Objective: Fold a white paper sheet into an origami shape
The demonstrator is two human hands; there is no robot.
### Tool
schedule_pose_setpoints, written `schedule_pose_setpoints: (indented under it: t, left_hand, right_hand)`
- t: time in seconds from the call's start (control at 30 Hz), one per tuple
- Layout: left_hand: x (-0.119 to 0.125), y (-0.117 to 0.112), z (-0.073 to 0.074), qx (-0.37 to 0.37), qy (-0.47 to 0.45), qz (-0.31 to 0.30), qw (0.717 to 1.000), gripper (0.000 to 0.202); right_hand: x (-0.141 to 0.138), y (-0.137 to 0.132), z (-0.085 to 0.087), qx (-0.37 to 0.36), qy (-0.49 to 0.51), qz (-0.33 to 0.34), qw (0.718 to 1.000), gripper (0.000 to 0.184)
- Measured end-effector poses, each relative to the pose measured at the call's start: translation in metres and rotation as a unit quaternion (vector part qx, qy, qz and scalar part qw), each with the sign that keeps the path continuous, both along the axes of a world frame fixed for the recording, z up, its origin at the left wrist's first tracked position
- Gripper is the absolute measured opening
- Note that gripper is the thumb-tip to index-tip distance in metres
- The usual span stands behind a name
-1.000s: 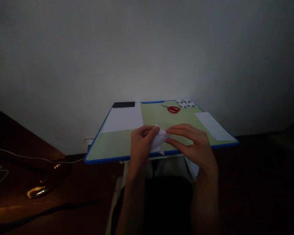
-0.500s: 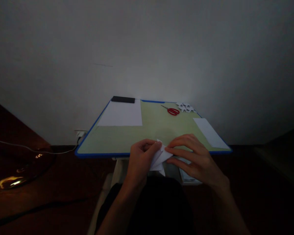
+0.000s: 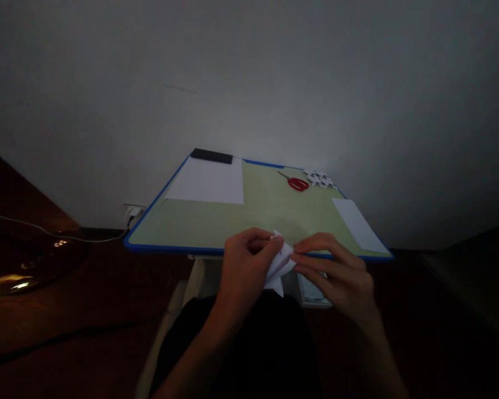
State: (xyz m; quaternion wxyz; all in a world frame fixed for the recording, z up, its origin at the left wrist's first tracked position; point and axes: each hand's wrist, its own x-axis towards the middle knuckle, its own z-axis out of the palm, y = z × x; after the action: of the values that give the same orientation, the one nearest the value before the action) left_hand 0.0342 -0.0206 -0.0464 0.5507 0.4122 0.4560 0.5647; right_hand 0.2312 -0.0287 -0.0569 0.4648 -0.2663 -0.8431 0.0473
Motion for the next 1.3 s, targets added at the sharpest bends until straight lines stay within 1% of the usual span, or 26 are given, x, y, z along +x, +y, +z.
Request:
schedule_pose_setpoints:
  t: [0.17,0.33,0.43,0.5,0.7,0.93,1.07,1.3]
  left_hand:
    - [-0.001,0.0,-0.001,0.01,0.012,0.004,1.0,0.013]
    - [-0.002,0.001,-0.004,0.006,0.008,0.002,1.0,0.014]
    - [-0.002,0.001,-0.004,0.004,0.003,-0.001,1.0,0.014]
    - [-0.002,0.0,-0.003,0.009,0.004,0.001,1.0,0.014]
    - [-0.001,-0.002,-0.002,0.016,0.006,0.002,1.0,0.014]
    - [0.001,-0.001,0.001,0.011,0.013,0.001,1.0,0.013]
    - [0.0,-0.002,0.002,0.006,0.019,0.003,1.0,0.011]
    - [0.001,0.0,0.002,0.007,0.015,0.003,1.0,0.014]
  right_hand:
    - [0.002,-0.002,-0.002,0.026,-0.036,-0.021,0.999,0.053]
    - [0.003,-0.006,0.001,0.068,-0.099,-0.047,0.992,0.048]
    - [0.002,-0.008,0.003,0.077,-0.117,-0.051,0.989,0.045]
    - [0.0,-0.009,0.002,0.078,-0.11,-0.051,0.99,0.045]
    - [-0.004,-0.011,-0.003,0.082,-0.034,-0.054,0.995,0.045]
    - [-0.001,-0.01,-0.001,0.072,-0.057,-0.044,0.995,0.04]
    - [0.001,-0.01,-0.001,0.062,-0.064,-0.037,0.995,0.042]
    - [0.002,-0.011,-0.001,0.044,-0.048,-0.032,0.997,0.049]
